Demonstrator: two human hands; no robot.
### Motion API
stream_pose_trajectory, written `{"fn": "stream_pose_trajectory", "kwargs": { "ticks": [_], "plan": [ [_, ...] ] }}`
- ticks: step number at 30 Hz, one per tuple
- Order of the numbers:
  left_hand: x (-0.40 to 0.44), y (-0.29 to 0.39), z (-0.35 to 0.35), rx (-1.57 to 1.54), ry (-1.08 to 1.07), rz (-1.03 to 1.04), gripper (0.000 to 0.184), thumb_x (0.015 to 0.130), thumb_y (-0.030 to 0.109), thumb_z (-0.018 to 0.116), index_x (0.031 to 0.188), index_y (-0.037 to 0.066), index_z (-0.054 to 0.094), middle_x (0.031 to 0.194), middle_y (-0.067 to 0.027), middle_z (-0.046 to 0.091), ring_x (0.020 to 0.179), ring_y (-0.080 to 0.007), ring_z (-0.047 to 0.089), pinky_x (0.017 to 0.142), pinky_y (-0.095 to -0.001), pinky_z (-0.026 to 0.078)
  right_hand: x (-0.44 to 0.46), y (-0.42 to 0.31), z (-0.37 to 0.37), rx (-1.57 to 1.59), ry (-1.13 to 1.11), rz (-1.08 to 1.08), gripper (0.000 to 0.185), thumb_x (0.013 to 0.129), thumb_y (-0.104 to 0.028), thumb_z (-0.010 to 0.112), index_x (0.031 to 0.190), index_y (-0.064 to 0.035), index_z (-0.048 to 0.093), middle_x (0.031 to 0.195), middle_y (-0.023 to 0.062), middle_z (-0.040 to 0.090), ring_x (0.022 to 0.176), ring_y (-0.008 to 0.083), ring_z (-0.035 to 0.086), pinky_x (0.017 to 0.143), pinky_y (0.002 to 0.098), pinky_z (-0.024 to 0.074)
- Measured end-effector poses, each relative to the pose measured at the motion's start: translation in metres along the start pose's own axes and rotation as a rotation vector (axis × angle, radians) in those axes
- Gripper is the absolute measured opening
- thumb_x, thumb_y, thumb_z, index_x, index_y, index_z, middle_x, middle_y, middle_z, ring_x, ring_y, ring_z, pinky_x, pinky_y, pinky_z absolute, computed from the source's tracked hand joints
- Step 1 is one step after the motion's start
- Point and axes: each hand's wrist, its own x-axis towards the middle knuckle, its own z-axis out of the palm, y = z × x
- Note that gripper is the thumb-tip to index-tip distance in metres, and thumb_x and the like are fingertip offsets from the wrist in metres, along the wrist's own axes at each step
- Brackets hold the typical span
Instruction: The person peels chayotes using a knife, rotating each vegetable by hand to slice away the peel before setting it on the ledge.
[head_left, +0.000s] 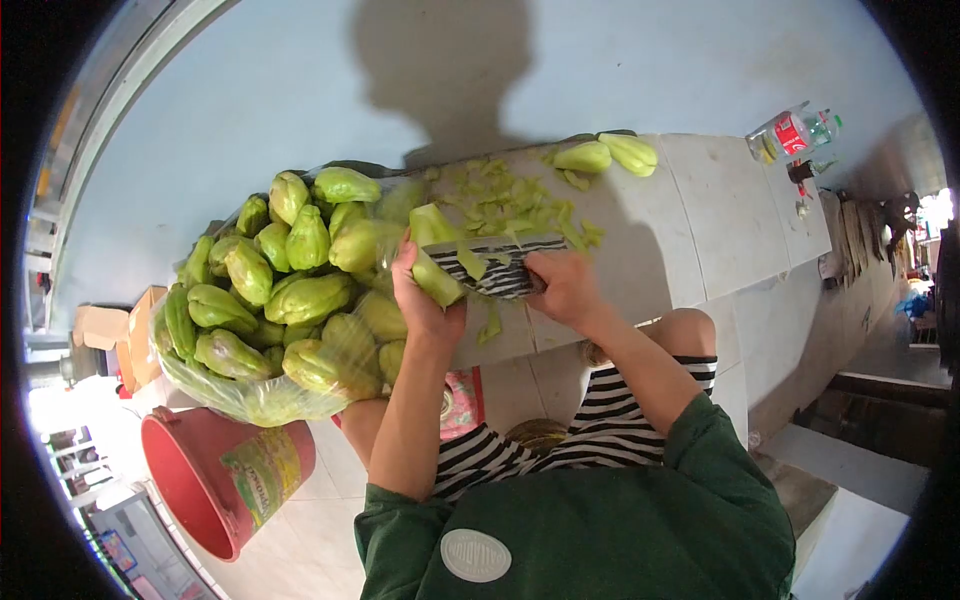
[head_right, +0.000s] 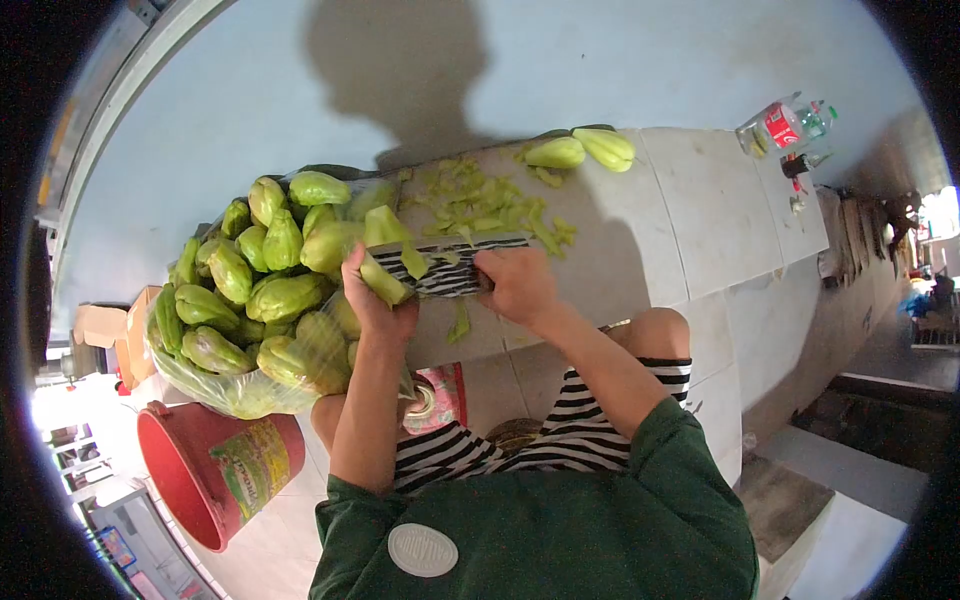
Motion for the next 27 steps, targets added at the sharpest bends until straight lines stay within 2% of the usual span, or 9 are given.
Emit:
{"fn": "stream_pose_trajectory", "kwargs": {
  "ticks": [3,5,6,9,11,14,15,20,27],
  "plan": [
    [-0.001,0.003,0.002,0.053,0.086,0.060,0.049,0.086,0.042,0.052,0.118,0.006,0.055,0.107,-0.0098,0.061,0.100,-0.0296,0.059,0.089,-0.0445,0.048,0.006,-0.002,-0.009,0.013,-0.044,0.019,0.022,0.064,-0.017,0.071,0.076,-0.0089,0.054,0.066,0.0091,0.058,0.061,0.0311,0.060,0.054,0.0432,0.0463],
    [0.000,0.007,-0.010,0.129,-0.234,-0.017,0.062,0.085,0.035,0.052,0.140,0.010,0.039,0.124,-0.0084,0.054,0.119,-0.0281,0.051,0.097,-0.0454,0.044,0.006,-0.009,-0.018,0.046,-0.062,-0.097,0.023,0.063,-0.017,0.071,0.076,-0.0091,0.054,0.065,0.0088,0.058,0.060,0.0312,0.060,0.054,0.0430,0.0463],
    [-0.002,0.005,-0.007,0.127,-0.230,-0.019,0.062,0.085,0.035,0.052,0.140,0.010,0.039,0.124,-0.0084,0.054,0.119,-0.0281,0.051,0.097,-0.0454,0.044,0.005,-0.005,-0.014,0.047,-0.067,-0.096,0.023,0.063,-0.017,0.071,0.076,-0.0091,0.054,0.065,0.0088,0.058,0.060,0.0312,0.060,0.054,0.0430,0.0463],
    [-0.005,0.000,0.002,0.120,-0.104,0.087,0.066,0.083,0.036,0.053,0.142,0.010,0.036,0.122,-0.0117,0.054,0.109,-0.0301,0.057,0.092,-0.0451,0.048,0.005,0.004,-0.005,0.064,0.066,-0.048,0.025,0.060,-0.018,0.072,0.073,-0.0099,0.053,0.064,0.0080,0.057,0.059,0.0306,0.059,0.053,0.0427,0.0456],
    [-0.002,-0.001,-0.001,0.065,-0.112,0.102,0.068,0.082,0.036,0.055,0.141,0.009,0.036,0.118,-0.0141,0.055,0.096,-0.0321,0.062,0.083,-0.0457,0.052,0.005,0.005,-0.007,0.036,0.005,-0.034,0.026,0.058,-0.019,0.072,0.072,-0.0106,0.052,0.064,0.0074,0.056,0.060,0.0296,0.059,0.052,0.0425,0.0447],
    [-0.010,0.007,0.011,0.129,-0.135,0.051,0.069,0.081,0.036,0.055,0.141,0.008,0.034,0.114,-0.0155,0.055,0.089,-0.0333,0.063,0.077,-0.0462,0.054,0.004,-0.012,-0.022,0.048,-0.053,-0.129,0.025,0.058,-0.018,0.071,0.072,-0.0110,0.052,0.063,0.0074,0.055,0.060,0.0304,0.059,0.053,0.0427,0.0445],
    [-0.007,0.007,0.007,0.129,-0.183,0.044,0.069,0.082,0.035,0.055,0.142,0.008,0.032,0.113,-0.0153,0.055,0.093,-0.0336,0.062,0.079,-0.0472,0.053,0.003,-0.011,-0.019,0.051,-0.058,-0.129,0.025,0.058,-0.018,0.071,0.072,-0.0110,0.052,0.063,0.0074,0.055,0.060,0.0304,0.059,0.053,0.0427,0.0445],
    [-0.002,0.004,0.003,0.115,-0.163,0.062,0.063,0.084,0.034,0.054,0.140,0.008,0.037,0.117,-0.0131,0.056,0.099,-0.0309,0.061,0.084,-0.0456,0.052,0.002,-0.006,-0.011,-0.015,-0.005,-0.059,0.026,0.058,-0.017,0.071,0.073,-0.0101,0.052,0.065,0.0080,0.057,0.063,0.0313,0.059,0.058,0.0430,0.0456],
    [-0.005,0.004,0.004,0.067,-0.122,0.073,0.057,0.089,0.035,0.051,0.138,0.008,0.041,0.123,-0.0099,0.055,0.111,-0.0273,0.055,0.095,-0.0441,0.046,0.002,0.007,-0.001,-0.011,0.004,-0.055,0.022,0.061,-0.014,0.070,0.074,-0.0094,0.053,0.065,0.0089,0.058,0.064,0.0314,0.060,0.057,0.0435,0.0467]
  ]
}}
